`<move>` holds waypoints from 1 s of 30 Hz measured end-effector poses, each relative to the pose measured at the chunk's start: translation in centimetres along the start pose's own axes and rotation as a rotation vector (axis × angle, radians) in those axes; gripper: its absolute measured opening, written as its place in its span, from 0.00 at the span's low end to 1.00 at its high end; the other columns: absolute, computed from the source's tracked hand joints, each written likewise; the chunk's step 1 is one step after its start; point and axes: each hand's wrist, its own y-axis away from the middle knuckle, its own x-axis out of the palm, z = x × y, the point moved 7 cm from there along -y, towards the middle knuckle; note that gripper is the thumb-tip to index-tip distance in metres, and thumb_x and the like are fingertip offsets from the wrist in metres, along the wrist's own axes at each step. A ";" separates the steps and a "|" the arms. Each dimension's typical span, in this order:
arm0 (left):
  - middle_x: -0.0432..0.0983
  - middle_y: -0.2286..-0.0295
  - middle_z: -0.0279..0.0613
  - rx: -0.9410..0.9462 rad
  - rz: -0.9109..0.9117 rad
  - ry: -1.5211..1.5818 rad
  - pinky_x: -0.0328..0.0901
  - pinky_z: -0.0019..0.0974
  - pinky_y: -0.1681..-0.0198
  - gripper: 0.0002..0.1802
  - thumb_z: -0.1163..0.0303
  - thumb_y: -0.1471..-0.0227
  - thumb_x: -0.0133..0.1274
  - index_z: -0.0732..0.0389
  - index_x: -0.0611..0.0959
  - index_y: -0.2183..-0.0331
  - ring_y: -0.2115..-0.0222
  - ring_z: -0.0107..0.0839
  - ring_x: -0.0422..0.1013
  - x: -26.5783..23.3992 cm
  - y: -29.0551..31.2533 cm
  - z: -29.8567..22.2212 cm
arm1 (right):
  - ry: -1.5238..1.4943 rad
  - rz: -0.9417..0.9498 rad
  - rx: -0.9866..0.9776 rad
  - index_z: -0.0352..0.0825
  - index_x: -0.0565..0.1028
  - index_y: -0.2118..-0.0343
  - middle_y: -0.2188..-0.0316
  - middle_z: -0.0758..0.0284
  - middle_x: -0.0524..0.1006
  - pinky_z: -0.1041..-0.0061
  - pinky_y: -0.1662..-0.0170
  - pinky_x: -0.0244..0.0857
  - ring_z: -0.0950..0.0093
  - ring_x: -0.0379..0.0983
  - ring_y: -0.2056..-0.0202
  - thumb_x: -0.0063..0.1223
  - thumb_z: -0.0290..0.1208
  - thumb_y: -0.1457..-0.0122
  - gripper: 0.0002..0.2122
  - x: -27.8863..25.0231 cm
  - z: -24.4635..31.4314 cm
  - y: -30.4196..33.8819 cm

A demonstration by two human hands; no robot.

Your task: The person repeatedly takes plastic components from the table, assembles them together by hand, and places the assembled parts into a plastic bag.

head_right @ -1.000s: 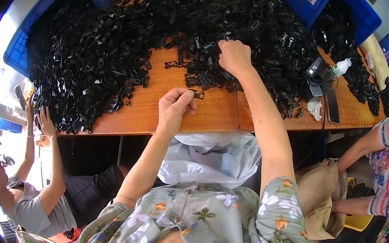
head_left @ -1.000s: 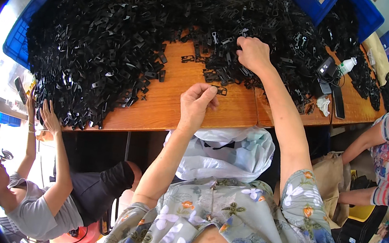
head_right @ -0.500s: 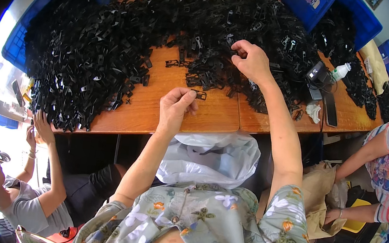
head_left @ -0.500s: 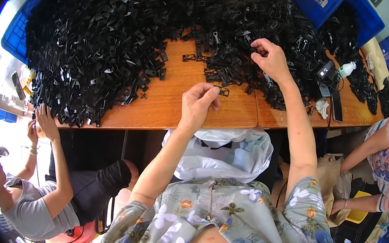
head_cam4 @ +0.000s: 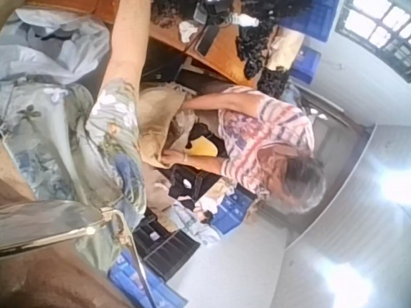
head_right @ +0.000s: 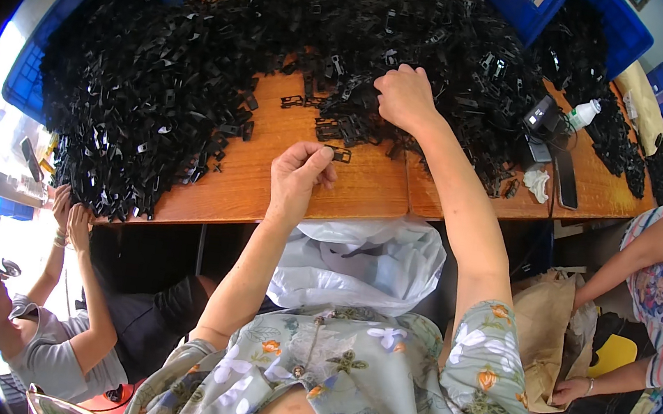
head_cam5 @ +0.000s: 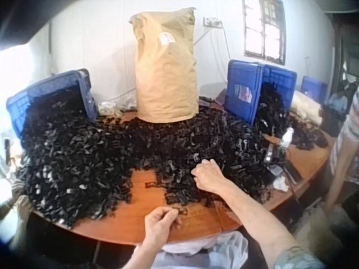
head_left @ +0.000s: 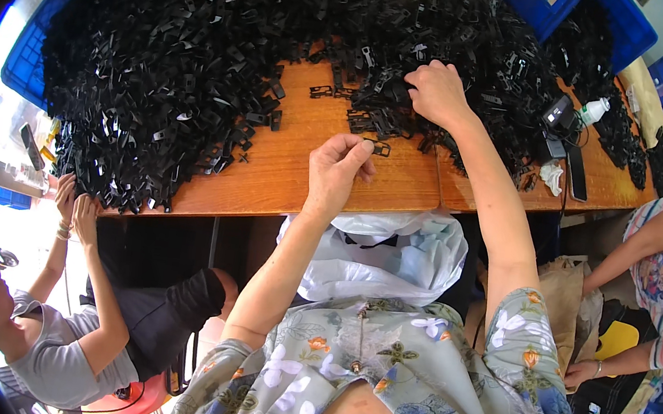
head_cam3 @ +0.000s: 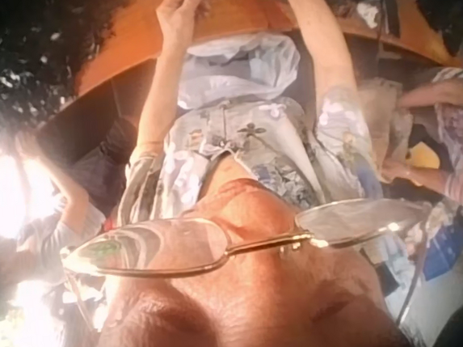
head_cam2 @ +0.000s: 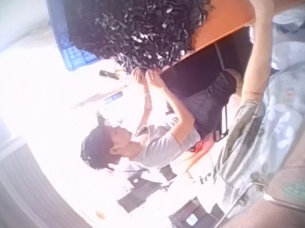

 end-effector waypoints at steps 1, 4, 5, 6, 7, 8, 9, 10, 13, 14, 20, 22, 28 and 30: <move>0.76 0.79 0.38 0.000 -0.005 -0.002 0.65 0.26 0.73 0.10 0.67 0.42 0.57 0.65 0.80 0.68 0.79 0.23 0.69 -0.1 0.0 0.0 | -0.005 0.037 0.023 0.37 0.82 0.70 0.70 0.64 0.80 0.62 0.54 0.62 0.64 0.72 0.59 0.59 0.28 0.50 0.05 0.5 0.1 -0.4; 0.77 0.79 0.38 -0.013 -0.020 -0.014 0.65 0.26 0.73 0.10 0.67 0.42 0.56 0.65 0.80 0.68 0.79 0.23 0.70 -0.3 0.0 0.1 | 0.033 0.003 0.026 0.37 0.81 0.70 0.71 0.62 0.80 0.61 0.55 0.63 0.63 0.73 0.60 0.57 0.28 0.49 0.05 0.2 0.0 -0.7; 0.77 0.79 0.38 -0.011 -0.016 -0.011 0.65 0.26 0.73 0.10 0.67 0.42 0.56 0.65 0.80 0.68 0.79 0.23 0.70 -0.3 0.0 0.1 | 0.033 0.004 0.025 0.37 0.81 0.70 0.71 0.62 0.80 0.61 0.55 0.63 0.63 0.73 0.60 0.57 0.28 0.49 0.05 0.1 0.0 -0.6; 0.77 0.79 0.38 -0.009 -0.010 -0.006 0.65 0.26 0.73 0.10 0.67 0.42 0.56 0.65 0.80 0.68 0.79 0.23 0.70 -0.2 0.0 0.1 | -0.006 -0.068 0.039 0.36 0.80 0.68 0.70 0.62 0.80 0.61 0.54 0.63 0.62 0.73 0.59 0.55 0.28 0.47 0.06 -0.5 -0.1 -0.3; 0.77 0.79 0.38 -0.010 -0.015 -0.003 0.65 0.26 0.73 0.10 0.67 0.42 0.56 0.65 0.80 0.68 0.79 0.23 0.70 -0.3 0.1 0.1 | -0.046 -0.138 0.050 0.35 0.80 0.67 0.69 0.61 0.81 0.61 0.54 0.64 0.62 0.73 0.59 0.53 0.27 0.46 0.07 -1.3 0.1 0.0; 0.77 0.78 0.38 -0.009 -0.020 -0.001 0.65 0.26 0.73 0.10 0.67 0.42 0.56 0.65 0.80 0.68 0.79 0.23 0.70 -0.5 0.1 0.1 | -0.045 -0.134 0.045 0.35 0.80 0.67 0.69 0.61 0.81 0.61 0.54 0.64 0.62 0.73 0.59 0.53 0.27 0.46 0.07 -1.8 0.3 0.3; 0.77 0.78 0.38 -0.009 -0.024 0.001 0.66 0.26 0.73 0.10 0.67 0.42 0.56 0.65 0.80 0.68 0.79 0.23 0.70 -0.6 0.2 0.1 | -0.177 -0.161 0.101 0.34 0.80 0.64 0.68 0.61 0.81 0.62 0.54 0.65 0.61 0.73 0.58 0.52 0.28 0.45 0.08 -2.5 0.0 0.7; 0.77 0.78 0.38 -0.010 -0.022 0.005 0.66 0.26 0.73 0.10 0.67 0.42 0.56 0.65 0.80 0.68 0.79 0.23 0.70 -0.5 0.1 0.1 | -0.305 -0.188 0.162 0.33 0.80 0.62 0.67 0.60 0.81 0.62 0.54 0.67 0.61 0.74 0.58 0.51 0.28 0.43 0.10 -3.1 -0.6 1.1; 0.77 0.78 0.38 -0.011 -0.014 0.006 0.66 0.26 0.73 0.10 0.67 0.42 0.57 0.65 0.80 0.68 0.79 0.23 0.70 -0.5 0.0 0.2 | -0.477 -0.167 0.208 0.33 0.80 0.58 0.67 0.59 0.81 0.64 0.55 0.69 0.60 0.75 0.59 0.50 0.28 0.42 0.12 -2.9 -1.8 2.2; 0.77 0.78 0.38 -0.009 -0.008 0.010 0.66 0.26 0.73 0.10 0.67 0.42 0.57 0.65 0.80 0.68 0.79 0.23 0.70 -0.4 0.0 0.2 | -0.475 -0.168 0.210 0.33 0.80 0.58 0.67 0.59 0.81 0.64 0.55 0.69 0.60 0.75 0.59 0.50 0.28 0.42 0.12 -3.0 -2.1 2.5; 0.77 0.79 0.38 0.001 -0.013 0.005 0.66 0.26 0.73 0.10 0.68 0.41 0.56 0.66 0.80 0.68 0.79 0.23 0.70 -0.5 0.1 0.1 | -0.543 -0.084 0.277 0.31 0.79 0.56 0.70 0.57 0.81 0.67 0.61 0.69 0.64 0.77 0.70 0.51 0.28 0.42 0.13 -3.7 -2.5 3.9; 0.77 0.78 0.38 -0.002 -0.015 0.003 0.65 0.26 0.73 0.10 0.67 0.42 0.57 0.65 0.80 0.68 0.79 0.23 0.70 -0.4 0.2 0.0 | -0.684 -0.055 0.253 0.29 0.78 0.54 0.74 0.65 0.79 0.76 0.66 0.66 0.78 0.71 0.73 0.54 0.26 0.42 0.13 -3.4 -2.6 4.3; 0.77 0.78 0.38 -0.002 -0.023 -0.027 0.63 0.26 0.73 0.11 0.65 0.42 0.57 0.65 0.80 0.67 0.79 0.23 0.70 -0.3 0.1 -0.2 | -0.854 -0.007 0.198 0.30 0.78 0.56 0.68 0.66 0.79 0.77 0.64 0.67 0.79 0.71 0.71 0.56 0.23 0.44 0.12 -2.7 -1.7 4.5; 0.77 0.78 0.38 -0.004 -0.030 -0.037 0.63 0.26 0.73 0.12 0.65 0.42 0.56 0.65 0.80 0.67 0.79 0.23 0.70 -0.2 0.1 -0.3 | -0.767 -0.055 0.158 0.30 0.79 0.56 0.66 0.66 0.78 0.77 0.64 0.67 0.78 0.71 0.69 0.57 0.23 0.44 0.12 -2.6 -1.2 4.3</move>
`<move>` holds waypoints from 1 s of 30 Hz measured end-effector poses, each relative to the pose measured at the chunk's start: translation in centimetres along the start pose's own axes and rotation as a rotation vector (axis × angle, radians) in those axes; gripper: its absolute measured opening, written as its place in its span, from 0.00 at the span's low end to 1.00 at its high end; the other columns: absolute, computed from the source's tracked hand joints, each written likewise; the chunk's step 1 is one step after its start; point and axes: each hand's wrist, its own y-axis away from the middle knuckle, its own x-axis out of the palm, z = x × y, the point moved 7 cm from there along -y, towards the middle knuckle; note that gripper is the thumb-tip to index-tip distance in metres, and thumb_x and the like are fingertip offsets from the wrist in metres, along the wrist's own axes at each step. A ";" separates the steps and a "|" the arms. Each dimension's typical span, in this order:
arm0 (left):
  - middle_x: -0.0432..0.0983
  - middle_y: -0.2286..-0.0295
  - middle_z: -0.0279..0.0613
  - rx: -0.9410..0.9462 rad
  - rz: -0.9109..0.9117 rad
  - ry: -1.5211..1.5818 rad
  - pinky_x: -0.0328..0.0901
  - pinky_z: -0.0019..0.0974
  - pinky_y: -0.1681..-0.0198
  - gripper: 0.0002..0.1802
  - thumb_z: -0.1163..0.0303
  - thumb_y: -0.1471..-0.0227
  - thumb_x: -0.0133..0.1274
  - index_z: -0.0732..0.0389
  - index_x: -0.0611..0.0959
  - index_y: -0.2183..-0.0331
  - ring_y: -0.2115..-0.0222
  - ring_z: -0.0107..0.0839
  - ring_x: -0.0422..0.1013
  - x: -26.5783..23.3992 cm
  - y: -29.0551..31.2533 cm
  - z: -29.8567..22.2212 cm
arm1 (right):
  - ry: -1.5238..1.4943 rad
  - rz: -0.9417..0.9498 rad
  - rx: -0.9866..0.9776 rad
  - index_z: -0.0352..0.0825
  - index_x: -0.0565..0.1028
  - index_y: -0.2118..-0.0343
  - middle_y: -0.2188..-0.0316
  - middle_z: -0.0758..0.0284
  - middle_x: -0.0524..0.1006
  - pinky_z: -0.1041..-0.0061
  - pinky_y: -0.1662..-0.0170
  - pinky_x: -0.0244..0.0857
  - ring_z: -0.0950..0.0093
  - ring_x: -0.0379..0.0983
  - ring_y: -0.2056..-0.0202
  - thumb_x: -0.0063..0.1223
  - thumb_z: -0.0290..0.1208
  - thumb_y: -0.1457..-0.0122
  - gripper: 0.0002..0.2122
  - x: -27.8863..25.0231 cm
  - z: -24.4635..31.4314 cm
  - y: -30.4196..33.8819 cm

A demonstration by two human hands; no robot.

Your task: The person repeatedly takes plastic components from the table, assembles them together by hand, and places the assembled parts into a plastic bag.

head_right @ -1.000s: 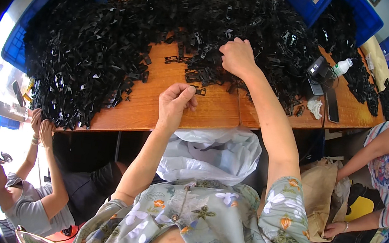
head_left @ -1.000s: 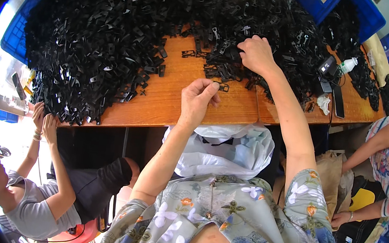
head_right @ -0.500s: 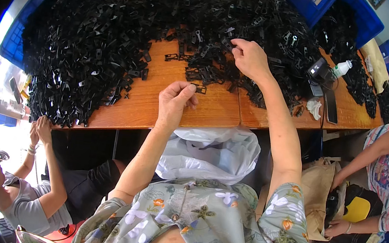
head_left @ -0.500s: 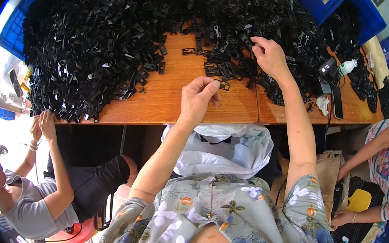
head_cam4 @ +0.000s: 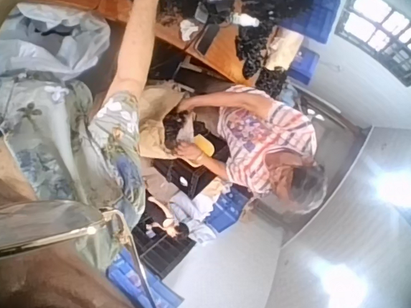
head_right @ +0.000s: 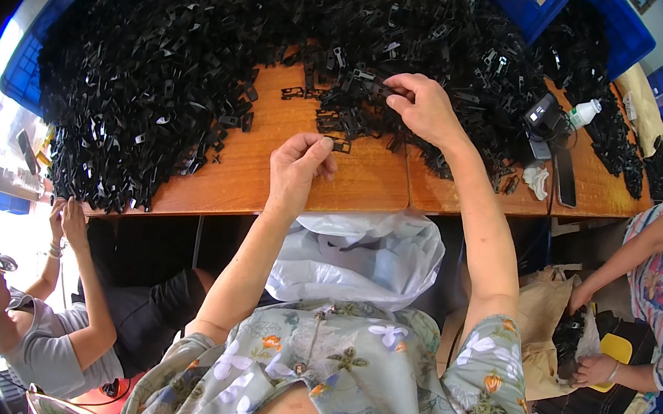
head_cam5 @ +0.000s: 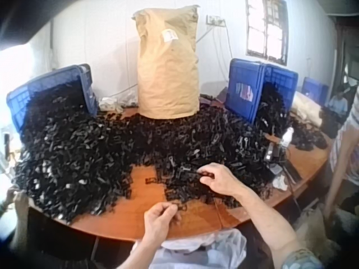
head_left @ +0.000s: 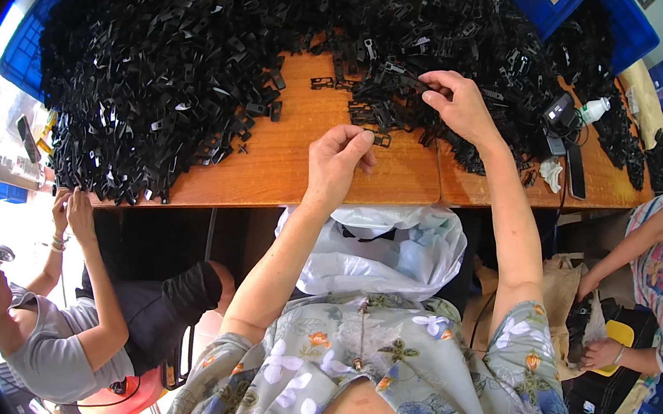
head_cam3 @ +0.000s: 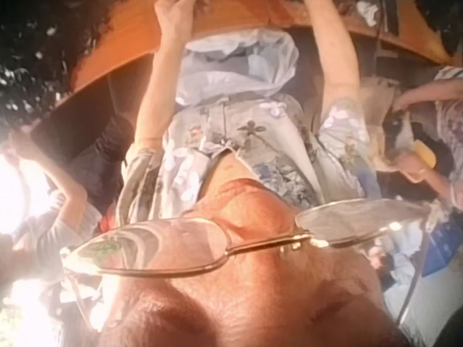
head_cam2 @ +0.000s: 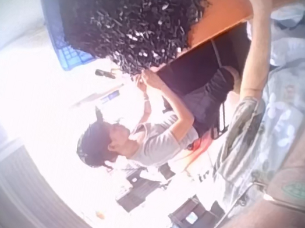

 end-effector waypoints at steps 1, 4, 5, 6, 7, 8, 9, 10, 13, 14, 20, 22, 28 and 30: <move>0.77 0.78 0.38 -0.001 -0.002 -0.002 0.63 0.26 0.73 0.12 0.65 0.42 0.56 0.65 0.80 0.67 0.79 0.23 0.70 0.0 0.0 0.0 | 0.083 -0.034 -0.059 0.30 0.79 0.56 0.63 0.66 0.78 0.77 0.64 0.68 0.77 0.72 0.68 0.57 0.22 0.45 0.12 0.2 0.5 0.0; 0.77 0.78 0.38 0.003 -0.041 0.009 0.64 0.26 0.72 0.11 0.65 0.41 0.56 0.65 0.80 0.68 0.79 0.23 0.70 -0.1 0.0 0.1 | 0.096 -0.069 -0.107 0.33 0.79 0.59 0.62 0.63 0.76 0.73 0.61 0.69 0.70 0.74 0.65 0.58 0.23 0.48 0.12 0.7 1.5 0.2; 0.77 0.77 0.38 0.079 -0.150 0.066 0.65 0.26 0.71 0.10 0.66 0.40 0.55 0.65 0.80 0.66 0.78 0.23 0.70 -1.0 0.2 0.0 | 0.085 -0.097 -0.162 0.34 0.80 0.60 0.64 0.60 0.77 0.70 0.58 0.69 0.64 0.75 0.64 0.58 0.24 0.49 0.12 1.0 2.9 0.6; 0.77 0.76 0.39 0.155 -0.258 0.123 0.66 0.26 0.70 0.10 0.67 0.40 0.54 0.65 0.79 0.65 0.76 0.24 0.71 -2.0 0.5 -0.1 | 0.053 -0.074 -0.152 0.34 0.79 0.61 0.63 0.60 0.76 0.68 0.59 0.70 0.62 0.75 0.63 0.58 0.25 0.50 0.11 1.7 4.0 1.3; 0.77 0.76 0.39 0.158 -0.258 0.125 0.66 0.26 0.70 0.10 0.67 0.40 0.54 0.65 0.79 0.65 0.76 0.24 0.71 -2.3 0.6 0.1 | 0.118 -0.071 -0.234 0.35 0.79 0.61 0.64 0.61 0.76 0.68 0.60 0.71 0.61 0.75 0.63 0.58 0.25 0.49 0.11 2.5 5.3 2.4; 0.77 0.75 0.40 0.246 -0.354 0.167 0.67 0.27 0.68 0.09 0.69 0.39 0.53 0.65 0.78 0.63 0.75 0.24 0.71 -3.0 0.7 0.3 | 0.152 -0.083 -0.273 0.35 0.79 0.62 0.65 0.62 0.76 0.67 0.60 0.71 0.61 0.75 0.63 0.58 0.25 0.50 0.10 3.6 5.9 3.7; 0.77 0.73 0.40 0.335 -0.451 0.209 0.68 0.28 0.67 0.08 0.70 0.38 0.51 0.66 0.77 0.61 0.73 0.25 0.72 -3.8 0.9 0.4 | 0.185 -0.094 -0.312 0.35 0.79 0.63 0.66 0.62 0.75 0.67 0.61 0.71 0.61 0.75 0.64 0.59 0.25 0.50 0.10 4.8 6.7 4.9; 0.77 0.73 0.39 0.359 -0.454 0.164 0.68 0.27 0.67 0.08 0.71 0.38 0.50 0.66 0.75 0.60 0.74 0.23 0.72 -3.6 0.9 0.2 | 0.211 -0.069 -0.353 0.35 0.79 0.63 0.65 0.63 0.76 0.67 0.62 0.71 0.61 0.75 0.64 0.61 0.25 0.51 0.11 5.9 7.6 5.9; 0.77 0.72 0.40 0.308 -0.400 0.153 0.68 0.27 0.66 0.08 0.71 0.38 0.50 0.66 0.75 0.60 0.73 0.23 0.72 -3.0 0.8 0.0 | 0.347 -0.051 -0.487 0.34 0.78 0.64 0.63 0.64 0.76 0.66 0.62 0.71 0.62 0.75 0.64 0.64 0.27 0.54 0.13 8.2 8.0 6.8; 0.77 0.72 0.40 0.310 -0.401 0.151 0.68 0.27 0.66 0.08 0.71 0.38 0.50 0.66 0.75 0.60 0.73 0.23 0.72 -3.1 0.8 0.0 | 0.307 -0.047 -0.515 0.34 0.78 0.64 0.64 0.64 0.76 0.66 0.62 0.71 0.62 0.75 0.64 0.64 0.27 0.53 0.12 8.2 8.3 6.7; 0.77 0.72 0.41 0.297 -0.405 0.114 0.69 0.29 0.65 0.09 0.71 0.37 0.50 0.67 0.76 0.60 0.71 0.26 0.72 -3.1 0.8 0.0 | 0.435 -0.329 -0.396 0.35 0.81 0.66 0.65 0.66 0.78 0.65 0.59 0.66 0.64 0.72 0.61 0.64 0.31 0.51 0.09 4.0 5.7 2.7; 0.77 0.72 0.41 0.258 -0.402 0.075 0.69 0.29 0.65 0.09 0.71 0.38 0.50 0.67 0.76 0.61 0.72 0.25 0.72 -2.9 0.9 -0.3 | 0.596 -0.258 -0.248 0.35 0.81 0.67 0.63 0.66 0.78 0.63 0.52 0.61 0.64 0.69 0.54 0.62 0.30 0.50 0.09 3.8 3.9 0.7; 0.77 0.74 0.38 0.255 -0.369 0.123 0.69 0.27 0.68 0.08 0.70 0.38 0.51 0.66 0.76 0.61 0.75 0.22 0.71 -2.5 0.5 0.2 | 0.580 -0.231 -0.066 0.35 0.81 0.73 0.63 0.64 0.78 0.60 0.53 0.62 0.62 0.69 0.55 0.58 0.32 0.51 0.07 2.7 -0.2 -2.0; 0.77 0.73 0.39 0.249 -0.371 0.110 0.68 0.28 0.67 0.09 0.70 0.38 0.51 0.66 0.77 0.61 0.74 0.23 0.71 -2.7 0.6 0.1 | 0.412 -0.327 -0.036 0.36 0.81 0.72 0.61 0.64 0.79 0.62 0.51 0.63 0.62 0.70 0.53 0.59 0.31 0.53 0.07 1.5 -0.7 -1.7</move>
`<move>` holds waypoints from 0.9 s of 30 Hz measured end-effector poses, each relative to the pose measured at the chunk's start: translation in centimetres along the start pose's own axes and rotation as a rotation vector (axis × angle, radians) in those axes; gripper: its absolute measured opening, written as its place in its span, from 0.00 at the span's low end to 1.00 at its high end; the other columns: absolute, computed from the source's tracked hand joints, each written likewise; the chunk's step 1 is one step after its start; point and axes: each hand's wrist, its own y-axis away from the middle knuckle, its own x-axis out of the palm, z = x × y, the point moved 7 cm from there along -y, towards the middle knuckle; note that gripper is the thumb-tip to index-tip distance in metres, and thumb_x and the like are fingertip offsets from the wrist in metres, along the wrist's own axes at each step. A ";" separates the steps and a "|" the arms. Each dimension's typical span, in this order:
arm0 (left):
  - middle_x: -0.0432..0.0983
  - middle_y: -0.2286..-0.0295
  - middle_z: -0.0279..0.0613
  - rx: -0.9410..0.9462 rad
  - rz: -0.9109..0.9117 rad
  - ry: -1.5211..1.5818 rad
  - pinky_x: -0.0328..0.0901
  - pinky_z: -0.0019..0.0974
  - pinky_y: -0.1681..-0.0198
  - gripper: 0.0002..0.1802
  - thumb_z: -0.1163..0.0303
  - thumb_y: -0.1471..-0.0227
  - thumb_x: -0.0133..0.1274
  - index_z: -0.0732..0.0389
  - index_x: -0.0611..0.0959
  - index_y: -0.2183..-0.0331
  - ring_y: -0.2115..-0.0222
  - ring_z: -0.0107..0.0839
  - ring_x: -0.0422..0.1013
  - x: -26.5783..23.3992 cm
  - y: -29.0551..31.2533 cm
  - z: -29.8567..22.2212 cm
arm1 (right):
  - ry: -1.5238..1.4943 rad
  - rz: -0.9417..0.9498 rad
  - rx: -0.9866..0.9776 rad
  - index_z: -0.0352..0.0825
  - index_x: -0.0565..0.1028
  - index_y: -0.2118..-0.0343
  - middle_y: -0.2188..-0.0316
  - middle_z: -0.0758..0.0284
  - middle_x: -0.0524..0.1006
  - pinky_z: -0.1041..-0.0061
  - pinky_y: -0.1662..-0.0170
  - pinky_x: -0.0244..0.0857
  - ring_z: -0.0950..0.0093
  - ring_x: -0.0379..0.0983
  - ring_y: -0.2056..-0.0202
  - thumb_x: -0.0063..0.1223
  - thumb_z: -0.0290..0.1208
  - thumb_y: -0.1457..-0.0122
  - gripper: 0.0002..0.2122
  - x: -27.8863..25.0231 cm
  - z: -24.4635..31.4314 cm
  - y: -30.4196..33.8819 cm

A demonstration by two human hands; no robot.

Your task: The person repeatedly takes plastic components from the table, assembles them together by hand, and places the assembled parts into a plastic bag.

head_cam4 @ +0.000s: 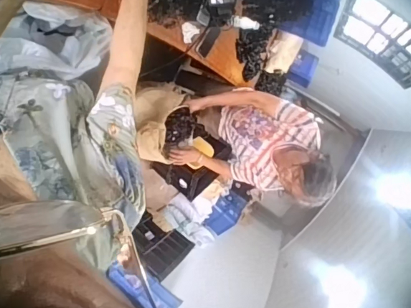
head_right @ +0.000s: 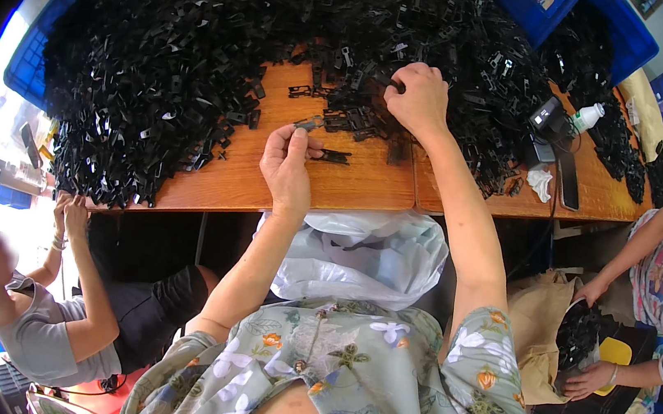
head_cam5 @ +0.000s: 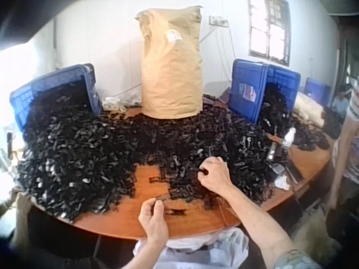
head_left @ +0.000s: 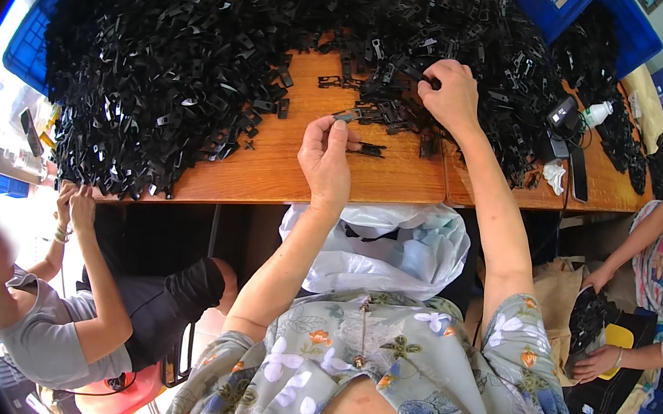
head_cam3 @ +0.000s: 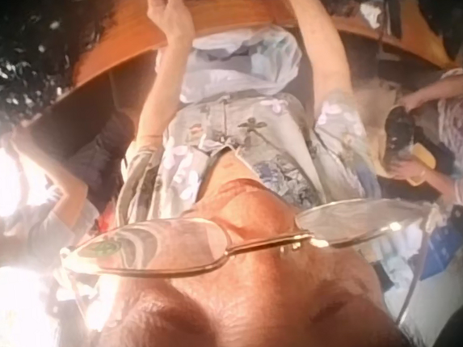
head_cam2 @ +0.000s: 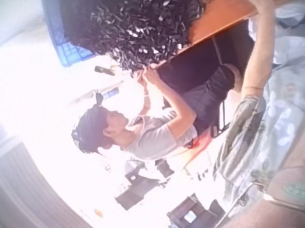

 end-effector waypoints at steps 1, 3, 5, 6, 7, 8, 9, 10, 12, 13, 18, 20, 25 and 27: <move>0.77 0.73 0.40 -0.005 0.003 -0.014 0.68 0.28 0.66 0.09 0.70 0.38 0.51 0.66 0.77 0.61 0.73 0.24 0.71 0.1 0.1 -0.1 | 0.004 0.000 0.001 0.36 0.81 0.72 0.61 0.64 0.79 0.62 0.51 0.63 0.62 0.70 0.53 0.59 0.31 0.53 0.07 -0.4 -0.2 0.1; 0.77 0.73 0.40 -0.002 0.005 -0.027 0.68 0.28 0.66 0.09 0.70 0.38 0.52 0.66 0.77 0.62 0.73 0.24 0.71 0.2 0.2 -0.3 | -0.155 -0.084 0.005 0.36 0.81 0.71 0.61 0.64 0.79 0.62 0.51 0.65 0.60 0.71 0.55 0.60 0.31 0.54 0.08 -1.9 -0.8 0.2; 0.77 0.73 0.40 0.005 -0.003 -0.043 0.68 0.28 0.67 0.09 0.69 0.38 0.52 0.67 0.78 0.62 0.73 0.24 0.71 -0.1 0.2 -0.5 | -0.183 -0.089 -0.055 0.33 0.81 0.69 0.64 0.64 0.80 0.68 0.56 0.69 0.67 0.76 0.61 0.60 0.29 0.51 0.08 -3.2 0.2 0.3; 0.77 0.74 0.39 0.010 -0.003 -0.042 0.68 0.28 0.67 0.09 0.70 0.38 0.52 0.67 0.78 0.62 0.74 0.24 0.71 -0.2 0.2 -0.5 | -0.440 0.044 0.094 0.30 0.80 0.68 0.66 0.65 0.81 0.72 0.59 0.69 0.72 0.76 0.64 0.60 0.27 0.49 0.07 -2.9 0.1 0.7; 0.77 0.74 0.39 0.014 0.003 -0.041 0.69 0.28 0.67 0.09 0.70 0.39 0.52 0.67 0.78 0.62 0.74 0.24 0.72 -0.2 0.3 -0.5 | -0.691 0.174 0.248 0.28 0.80 0.67 0.69 0.65 0.81 0.76 0.62 0.69 0.77 0.77 0.67 0.60 0.26 0.47 0.07 -2.3 0.0 1.5; 0.77 0.74 0.39 0.012 0.003 -0.041 0.69 0.28 0.67 0.09 0.70 0.39 0.52 0.67 0.78 0.62 0.74 0.24 0.72 -0.1 0.4 -0.4 | -0.731 0.154 0.217 0.25 0.80 0.65 0.71 0.67 0.81 0.82 0.67 0.68 0.83 0.75 0.71 0.59 0.24 0.45 0.08 -2.6 0.3 1.9; 0.77 0.74 0.39 0.028 0.025 -0.041 0.69 0.28 0.68 0.09 0.70 0.39 0.52 0.67 0.78 0.62 0.74 0.24 0.72 0.0 0.5 -0.4 | -0.731 0.156 0.218 0.25 0.80 0.65 0.71 0.67 0.81 0.82 0.67 0.68 0.83 0.75 0.71 0.59 0.24 0.45 0.08 -2.5 0.4 2.2; 0.77 0.75 0.39 0.045 0.048 -0.043 0.69 0.28 0.69 0.09 0.70 0.39 0.52 0.67 0.78 0.61 0.74 0.24 0.72 0.2 0.5 -0.5 | -0.771 0.163 0.240 0.26 0.80 0.64 0.72 0.67 0.81 0.82 0.66 0.68 0.83 0.75 0.71 0.59 0.24 0.45 0.08 -2.5 0.4 2.6; 0.77 0.75 0.38 0.056 0.051 -0.061 0.70 0.27 0.69 0.09 0.70 0.39 0.52 0.68 0.78 0.61 0.74 0.24 0.72 0.3 0.6 -0.6 | -0.814 0.172 0.262 0.26 0.80 0.64 0.72 0.67 0.81 0.81 0.65 0.69 0.82 0.75 0.71 0.58 0.24 0.45 0.08 -2.5 0.7 3.3; 0.77 0.75 0.38 0.069 0.059 -0.076 0.70 0.27 0.69 0.09 0.70 0.39 0.52 0.68 0.78 0.62 0.74 0.24 0.73 0.4 0.6 -0.6 | -0.833 0.190 0.310 0.27 0.80 0.63 0.70 0.66 0.81 0.81 0.64 0.69 0.81 0.76 0.69 0.58 0.25 0.44 0.08 -2.4 0.8 3.7; 0.77 0.75 0.38 0.061 0.076 -0.130 0.70 0.26 0.70 0.09 0.71 0.39 0.52 0.68 0.78 0.62 0.74 0.23 0.73 0.8 0.7 -0.7 | -0.571 0.056 0.034 0.31 0.80 0.59 0.57 0.67 0.77 0.80 0.62 0.68 0.78 0.74 0.61 0.56 0.25 0.40 0.08 -2.6 1.3 4.3; 0.77 0.75 0.38 0.055 0.068 -0.150 0.70 0.26 0.70 0.08 0.71 0.39 0.52 0.68 0.78 0.62 0.74 0.23 0.73 0.7 0.6 -0.7 | -0.468 0.075 -0.022 0.32 0.80 0.60 0.60 0.65 0.78 0.76 0.61 0.69 0.72 0.75 0.62 0.55 0.25 0.42 0.08 -2.8 1.9 4.5; 0.77 0.75 0.38 0.058 0.073 -0.121 0.69 0.26 0.70 0.09 0.72 0.39 0.52 0.68 0.78 0.62 0.74 0.23 0.73 0.6 0.6 -0.8 | -0.321 0.192 -0.084 0.33 0.80 0.59 0.64 0.61 0.78 0.71 0.60 0.70 0.63 0.76 0.63 0.53 0.23 0.44 0.10 -4.1 3.9 5.7; 0.77 0.75 0.38 0.063 0.064 -0.127 0.69 0.26 0.70 0.09 0.72 0.39 0.52 0.68 0.78 0.62 0.74 0.23 0.73 0.3 0.7 -0.8 | -0.274 0.190 -0.190 0.33 0.80 0.60 0.67 0.61 0.77 0.68 0.62 0.70 0.62 0.75 0.65 0.53 0.22 0.45 0.10 -5.0 5.2 6.9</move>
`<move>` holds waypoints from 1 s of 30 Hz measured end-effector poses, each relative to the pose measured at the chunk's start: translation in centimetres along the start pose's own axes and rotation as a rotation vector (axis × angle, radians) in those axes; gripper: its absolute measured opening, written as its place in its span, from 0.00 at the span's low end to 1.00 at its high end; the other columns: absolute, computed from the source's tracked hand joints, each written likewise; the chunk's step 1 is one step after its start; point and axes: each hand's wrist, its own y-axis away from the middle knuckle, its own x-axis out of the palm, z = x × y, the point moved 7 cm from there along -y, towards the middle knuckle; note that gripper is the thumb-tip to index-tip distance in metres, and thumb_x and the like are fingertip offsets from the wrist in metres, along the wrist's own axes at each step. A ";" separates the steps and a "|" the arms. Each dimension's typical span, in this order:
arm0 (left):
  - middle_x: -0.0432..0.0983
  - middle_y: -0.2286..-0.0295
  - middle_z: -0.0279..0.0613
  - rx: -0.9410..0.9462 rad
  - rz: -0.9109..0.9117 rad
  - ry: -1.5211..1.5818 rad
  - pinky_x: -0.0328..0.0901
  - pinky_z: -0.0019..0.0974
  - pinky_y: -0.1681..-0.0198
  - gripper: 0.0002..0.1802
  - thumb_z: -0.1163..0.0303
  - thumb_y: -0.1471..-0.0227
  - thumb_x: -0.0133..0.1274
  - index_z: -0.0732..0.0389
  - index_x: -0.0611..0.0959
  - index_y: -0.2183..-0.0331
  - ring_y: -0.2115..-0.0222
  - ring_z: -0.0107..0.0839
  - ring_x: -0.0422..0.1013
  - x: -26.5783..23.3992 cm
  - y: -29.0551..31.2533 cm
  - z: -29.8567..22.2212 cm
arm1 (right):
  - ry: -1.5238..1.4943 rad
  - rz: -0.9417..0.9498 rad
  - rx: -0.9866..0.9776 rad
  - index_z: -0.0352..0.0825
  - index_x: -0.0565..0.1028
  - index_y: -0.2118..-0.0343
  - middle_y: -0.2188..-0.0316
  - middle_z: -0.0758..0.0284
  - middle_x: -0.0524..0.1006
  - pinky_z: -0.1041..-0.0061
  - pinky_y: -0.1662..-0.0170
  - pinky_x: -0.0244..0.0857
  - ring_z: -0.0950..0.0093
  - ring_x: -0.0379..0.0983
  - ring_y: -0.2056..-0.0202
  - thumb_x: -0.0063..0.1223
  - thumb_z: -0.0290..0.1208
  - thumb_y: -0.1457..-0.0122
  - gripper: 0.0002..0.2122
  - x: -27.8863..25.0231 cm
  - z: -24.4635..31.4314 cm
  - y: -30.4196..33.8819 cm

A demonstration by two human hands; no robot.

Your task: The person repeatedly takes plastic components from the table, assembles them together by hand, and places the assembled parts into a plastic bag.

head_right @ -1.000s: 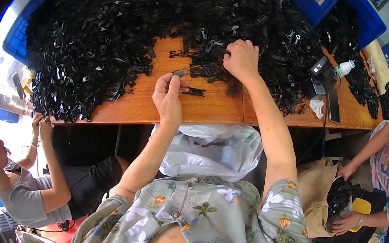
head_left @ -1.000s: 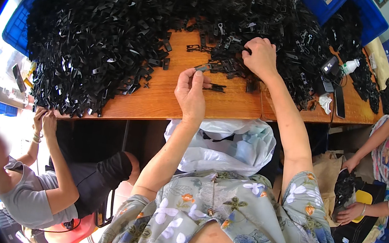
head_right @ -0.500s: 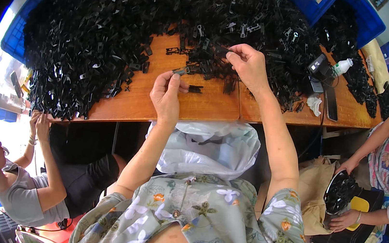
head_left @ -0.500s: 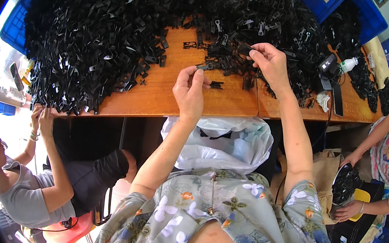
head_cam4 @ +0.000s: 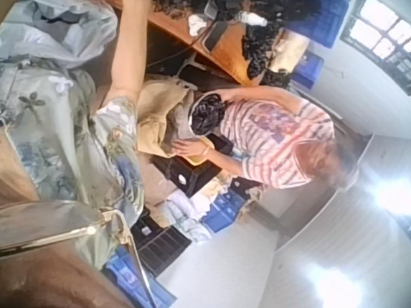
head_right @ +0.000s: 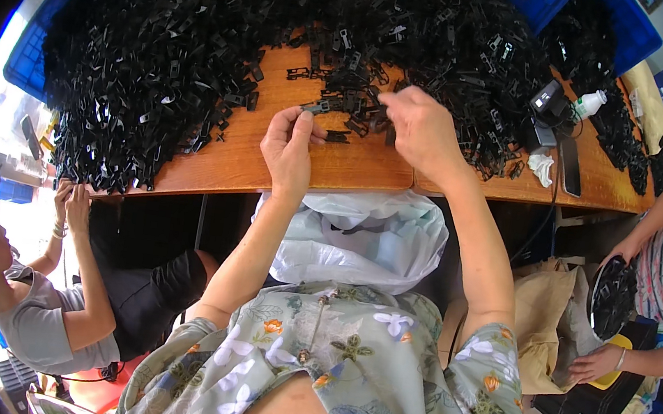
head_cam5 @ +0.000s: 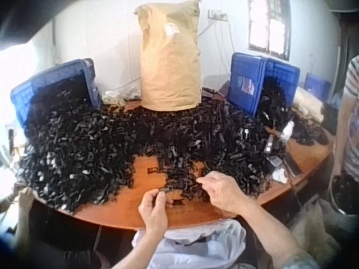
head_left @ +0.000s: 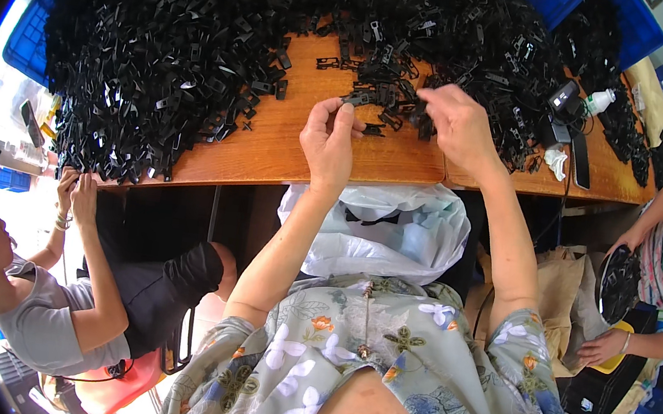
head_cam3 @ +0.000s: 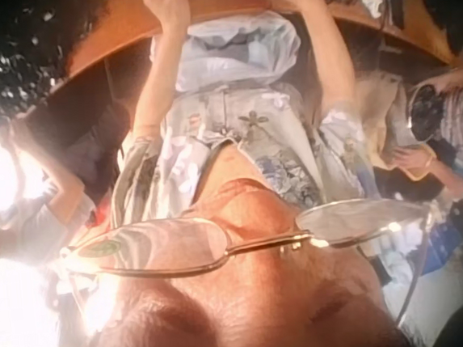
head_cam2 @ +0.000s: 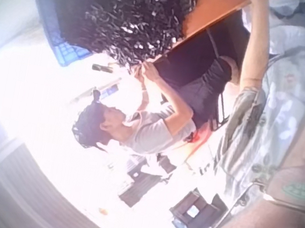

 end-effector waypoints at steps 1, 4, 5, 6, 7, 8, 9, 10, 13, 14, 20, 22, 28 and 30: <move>0.77 0.75 0.38 0.001 -0.001 -0.005 0.69 0.26 0.70 0.09 0.72 0.39 0.52 0.68 0.78 0.62 0.74 0.23 0.73 0.0 0.1 0.1 | 0.082 0.042 -0.065 0.33 0.80 0.62 0.68 0.62 0.76 0.66 0.62 0.69 0.61 0.75 0.65 0.52 0.21 0.47 0.10 0.2 0.8 0.6; 0.76 0.75 0.38 0.032 0.011 -0.001 0.69 0.25 0.70 0.09 0.72 0.39 0.52 0.68 0.78 0.62 0.74 0.23 0.73 0.1 0.3 0.2 | 0.245 0.388 -0.165 0.34 0.80 0.63 0.68 0.62 0.75 0.64 0.63 0.69 0.60 0.74 0.65 0.51 0.21 0.48 0.10 2.7 1.8 2.4; 0.76 0.75 0.38 0.030 0.014 -0.001 0.69 0.25 0.70 0.09 0.72 0.39 0.52 0.68 0.78 0.62 0.74 0.23 0.73 0.2 0.4 0.1 | 0.307 0.500 -0.148 0.33 0.80 0.59 0.67 0.61 0.76 0.65 0.62 0.71 0.60 0.75 0.63 0.55 0.20 0.49 0.13 3.7 1.9 2.8; 0.76 0.75 0.38 0.036 0.010 -0.010 0.69 0.25 0.70 0.08 0.72 0.39 0.52 0.68 0.78 0.62 0.74 0.23 0.73 0.2 0.4 0.0 | 0.306 0.501 -0.144 0.33 0.80 0.59 0.67 0.61 0.76 0.65 0.62 0.71 0.60 0.75 0.63 0.55 0.20 0.49 0.13 4.1 2.0 2.8; 0.76 0.75 0.37 0.043 0.004 -0.021 0.69 0.25 0.70 0.08 0.72 0.39 0.52 0.68 0.78 0.62 0.74 0.22 0.73 0.1 0.4 -0.1 | 0.194 0.396 -0.130 0.33 0.79 0.59 0.66 0.61 0.76 0.65 0.62 0.71 0.60 0.75 0.63 0.55 0.19 0.49 0.13 4.0 2.2 2.5; 0.76 0.75 0.37 0.038 0.005 -0.025 0.69 0.25 0.70 0.08 0.72 0.39 0.52 0.68 0.78 0.62 0.74 0.22 0.73 0.2 0.4 -0.1 | 0.083 0.292 -0.114 0.33 0.79 0.59 0.65 0.61 0.76 0.66 0.61 0.71 0.60 0.75 0.62 0.55 0.19 0.49 0.13 3.7 2.3 2.2; 0.76 0.75 0.37 0.056 0.005 -0.025 0.69 0.25 0.70 0.08 0.72 0.39 0.52 0.68 0.78 0.62 0.74 0.22 0.73 0.5 0.4 -0.2 | 0.062 0.193 -0.173 0.35 0.78 0.59 0.66 0.61 0.77 0.64 0.62 0.71 0.58 0.76 0.63 0.51 0.21 0.47 0.12 3.1 2.6 2.0; 0.76 0.75 0.37 0.074 0.002 -0.027 0.69 0.25 0.71 0.08 0.72 0.39 0.52 0.68 0.78 0.62 0.74 0.22 0.73 0.5 0.3 -0.4 | 0.054 0.196 -0.171 0.35 0.78 0.59 0.66 0.61 0.77 0.64 0.62 0.71 0.58 0.76 0.63 0.51 0.21 0.47 0.12 3.3 2.5 2.1; 0.76 0.76 0.37 0.095 -0.008 -0.042 0.69 0.25 0.71 0.08 0.72 0.39 0.52 0.69 0.78 0.62 0.75 0.23 0.73 0.1 0.4 -0.8 | 0.097 -0.127 -0.036 0.32 0.78 0.64 0.71 0.60 0.77 0.64 0.68 0.71 0.59 0.77 0.67 0.55 0.25 0.45 0.07 1.3 2.2 2.7; 0.76 0.76 0.37 0.089 -0.013 -0.044 0.69 0.25 0.71 0.08 0.72 0.39 0.52 0.69 0.78 0.62 0.75 0.23 0.73 0.0 0.4 -0.6 | 0.094 -0.120 -0.034 0.32 0.78 0.64 0.71 0.60 0.77 0.64 0.68 0.71 0.59 0.77 0.67 0.55 0.25 0.45 0.07 1.7 2.8 3.4; 0.78 0.75 0.40 0.103 0.055 -0.012 0.69 0.26 0.69 0.10 0.72 0.39 0.52 0.71 0.78 0.60 0.74 0.23 0.74 0.2 1.0 -1.3 | 0.307 -0.128 0.052 0.34 0.76 0.72 0.73 0.62 0.75 0.65 0.74 0.68 0.61 0.75 0.75 0.63 0.34 0.47 0.09 4.2 4.7 6.0; 0.79 0.75 0.42 -0.054 0.143 -0.006 0.70 0.27 0.68 0.11 0.73 0.39 0.52 0.72 0.78 0.59 0.74 0.24 0.74 0.1 2.5 -0.8 | 0.245 -0.179 0.014 0.33 0.77 0.70 0.71 0.62 0.76 0.65 0.73 0.69 0.62 0.75 0.74 0.64 0.33 0.47 0.09 3.6 4.2 5.8; 0.79 0.75 0.45 -0.291 0.217 0.023 0.73 0.30 0.69 0.12 0.73 0.38 0.50 0.74 0.78 0.58 0.76 0.28 0.75 -1.0 4.9 -0.6 | -0.199 -0.172 0.150 0.32 0.79 0.61 0.64 0.61 0.79 0.68 0.66 0.72 0.62 0.77 0.66 0.65 0.26 0.50 0.13 2.1 3.4 5.7; 0.79 0.73 0.45 -0.338 0.389 0.016 0.71 0.31 0.67 0.14 0.70 0.37 0.48 0.72 0.78 0.57 0.72 0.29 0.75 0.2 5.4 -0.7 | -0.080 -0.186 -0.148 0.31 0.78 0.61 0.65 0.60 0.79 0.68 0.65 0.72 0.61 0.77 0.67 0.65 0.26 0.50 0.13 2.0 5.7 5.7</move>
